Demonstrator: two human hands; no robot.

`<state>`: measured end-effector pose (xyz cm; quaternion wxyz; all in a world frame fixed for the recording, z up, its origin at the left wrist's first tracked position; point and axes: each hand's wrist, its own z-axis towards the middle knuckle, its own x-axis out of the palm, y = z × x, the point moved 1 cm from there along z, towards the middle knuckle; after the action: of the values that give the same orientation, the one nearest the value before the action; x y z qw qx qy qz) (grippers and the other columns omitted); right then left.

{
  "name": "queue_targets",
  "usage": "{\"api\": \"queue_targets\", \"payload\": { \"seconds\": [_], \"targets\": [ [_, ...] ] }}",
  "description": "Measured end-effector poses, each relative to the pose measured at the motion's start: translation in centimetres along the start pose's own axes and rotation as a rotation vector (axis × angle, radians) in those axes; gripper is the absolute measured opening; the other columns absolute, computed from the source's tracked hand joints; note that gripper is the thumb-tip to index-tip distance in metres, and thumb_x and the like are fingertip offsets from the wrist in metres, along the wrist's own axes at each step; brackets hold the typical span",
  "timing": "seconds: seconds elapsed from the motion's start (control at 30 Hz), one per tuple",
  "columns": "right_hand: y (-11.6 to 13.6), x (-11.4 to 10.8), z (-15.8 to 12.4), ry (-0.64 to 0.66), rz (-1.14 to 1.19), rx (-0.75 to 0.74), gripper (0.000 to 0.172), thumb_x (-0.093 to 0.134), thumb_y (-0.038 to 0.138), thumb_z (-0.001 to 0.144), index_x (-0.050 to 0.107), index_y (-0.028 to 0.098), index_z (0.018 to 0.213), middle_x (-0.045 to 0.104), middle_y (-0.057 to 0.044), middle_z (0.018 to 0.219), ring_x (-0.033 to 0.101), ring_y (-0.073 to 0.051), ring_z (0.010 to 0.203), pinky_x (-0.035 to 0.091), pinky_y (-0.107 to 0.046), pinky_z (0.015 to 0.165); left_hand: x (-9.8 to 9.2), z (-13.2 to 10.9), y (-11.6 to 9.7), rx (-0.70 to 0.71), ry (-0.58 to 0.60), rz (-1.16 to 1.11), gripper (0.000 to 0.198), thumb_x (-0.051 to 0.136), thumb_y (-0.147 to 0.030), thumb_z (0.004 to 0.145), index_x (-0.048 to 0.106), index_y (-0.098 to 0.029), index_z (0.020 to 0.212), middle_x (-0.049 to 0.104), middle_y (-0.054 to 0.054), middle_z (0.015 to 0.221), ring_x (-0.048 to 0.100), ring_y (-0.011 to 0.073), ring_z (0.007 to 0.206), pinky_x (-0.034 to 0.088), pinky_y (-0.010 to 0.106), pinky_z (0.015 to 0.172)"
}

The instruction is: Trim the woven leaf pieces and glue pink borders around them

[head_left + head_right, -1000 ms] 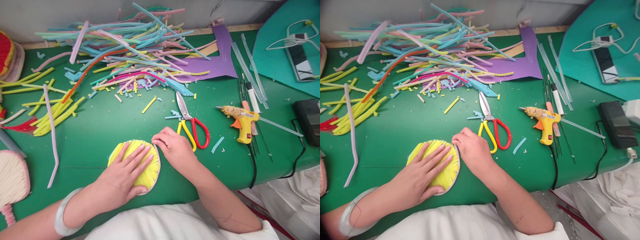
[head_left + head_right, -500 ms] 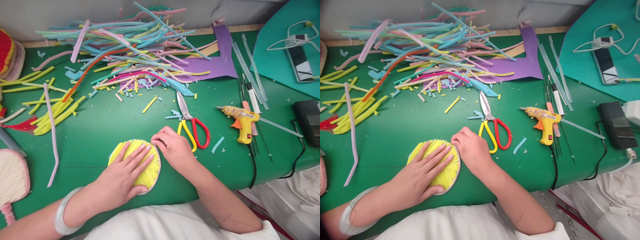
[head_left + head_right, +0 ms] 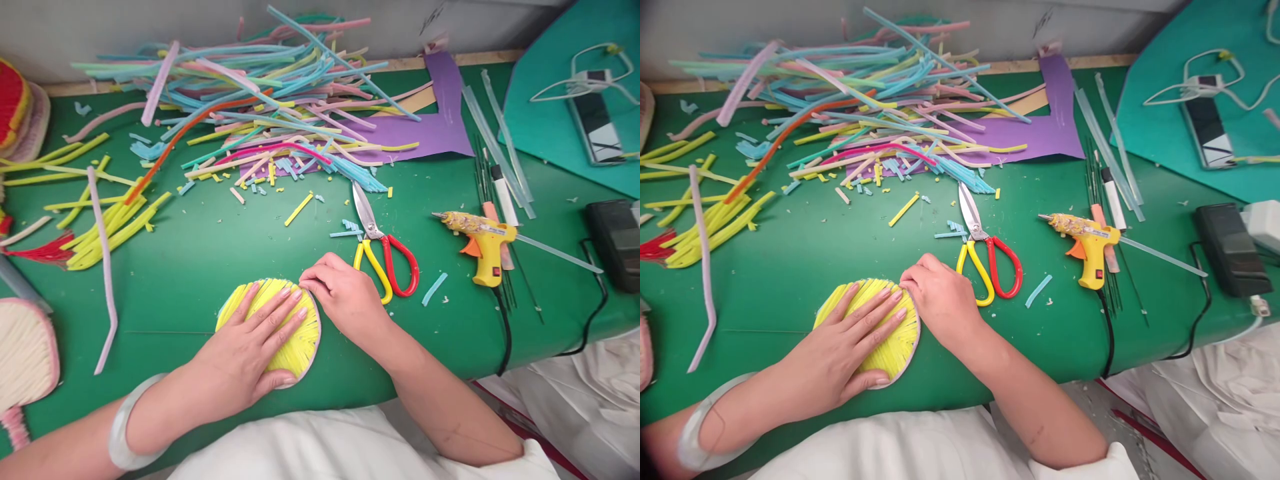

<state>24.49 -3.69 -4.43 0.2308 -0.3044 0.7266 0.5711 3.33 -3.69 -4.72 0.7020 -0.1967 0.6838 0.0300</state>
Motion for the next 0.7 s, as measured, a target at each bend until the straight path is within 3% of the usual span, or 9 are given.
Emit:
{"api": "queue_targets", "payload": {
  "seconds": [0.2, 0.43, 0.6, 0.7],
  "targets": [
    [-0.16, -0.01, -0.01, 0.004, 0.014, -0.004, 0.014, 0.062, 0.020, 0.096, 0.073, 0.024, 0.088, 0.067, 0.003, 0.096, 0.063, -0.011, 0.081, 0.043, -0.024, 0.070, -0.05, 0.08, -0.06, -0.009, 0.007, -0.009, 0.076, 0.047, -0.059, 0.099, 0.034, -0.008, 0.155, 0.043, 0.014, 0.157, 0.030, 0.0328, 0.150, -0.003, 0.054, 0.124],
    [0.04, -0.15, 0.02, 0.008, 0.024, -0.004, 0.015, 0.062, 0.019, 0.095, 0.072, 0.024, 0.086, 0.066, 0.002, 0.094, 0.063, -0.011, 0.081, 0.043, -0.024, 0.070, 0.00, 0.05, -0.04, -0.030, 0.021, -0.054, 0.081, 0.048, -0.058, 0.099, 0.021, -0.012, 0.160, 0.043, 0.011, 0.158, 0.030, 0.0326, 0.151, 0.002, 0.057, 0.125],
    [0.05, -0.16, 0.00, 0.007, 0.028, -0.004, 0.015, 0.062, 0.019, 0.095, 0.073, 0.025, 0.087, 0.067, 0.002, 0.095, 0.063, -0.011, 0.080, 0.043, -0.024, 0.070, -0.07, 0.09, -0.07, -0.018, 0.029, -0.077, 0.079, 0.042, -0.057, 0.102, 0.016, -0.012, 0.161, 0.043, 0.012, 0.157, 0.033, 0.0287, 0.149, -0.004, 0.054, 0.125],
    [0.01, -0.15, 0.03, 0.008, 0.029, -0.002, 0.015, 0.062, 0.019, 0.095, 0.073, 0.025, 0.086, 0.067, 0.002, 0.095, 0.063, -0.011, 0.081, 0.043, -0.024, 0.070, -0.04, 0.03, -0.06, -0.006, 0.024, -0.078, 0.080, 0.044, -0.056, 0.101, 0.016, -0.009, 0.160, 0.041, 0.013, 0.159, 0.033, 0.0266, 0.150, -0.002, 0.048, 0.127]
  ]
}}
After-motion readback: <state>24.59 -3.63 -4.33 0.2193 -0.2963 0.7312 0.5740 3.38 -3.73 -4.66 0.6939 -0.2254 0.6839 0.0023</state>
